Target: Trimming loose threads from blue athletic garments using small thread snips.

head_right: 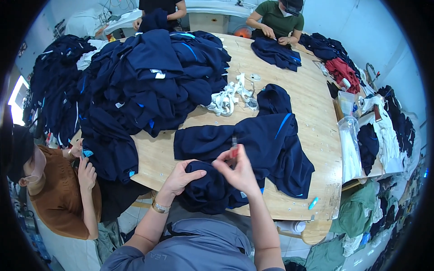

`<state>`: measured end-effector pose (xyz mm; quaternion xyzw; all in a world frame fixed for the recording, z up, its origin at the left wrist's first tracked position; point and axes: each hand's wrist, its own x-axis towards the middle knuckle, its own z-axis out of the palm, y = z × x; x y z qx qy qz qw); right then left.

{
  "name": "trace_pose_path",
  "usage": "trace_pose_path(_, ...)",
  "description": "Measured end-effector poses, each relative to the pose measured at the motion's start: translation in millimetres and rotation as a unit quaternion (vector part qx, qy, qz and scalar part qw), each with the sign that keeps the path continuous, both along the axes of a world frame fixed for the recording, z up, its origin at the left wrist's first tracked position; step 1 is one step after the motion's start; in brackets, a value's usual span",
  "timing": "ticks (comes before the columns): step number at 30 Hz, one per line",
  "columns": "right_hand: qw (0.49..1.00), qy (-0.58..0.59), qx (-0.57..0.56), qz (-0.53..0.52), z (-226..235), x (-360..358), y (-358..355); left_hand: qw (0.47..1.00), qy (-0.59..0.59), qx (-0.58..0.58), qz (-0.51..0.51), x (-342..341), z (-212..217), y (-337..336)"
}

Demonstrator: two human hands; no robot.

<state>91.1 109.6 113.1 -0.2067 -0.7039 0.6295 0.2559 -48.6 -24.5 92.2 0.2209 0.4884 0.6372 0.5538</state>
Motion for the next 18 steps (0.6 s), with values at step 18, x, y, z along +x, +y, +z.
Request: trace_pose_path(18, 0.981, 0.074, -0.173, -0.045, -3, -6, 10, 1.0, 0.012, 0.0, 0.003, 4, 2, 2)
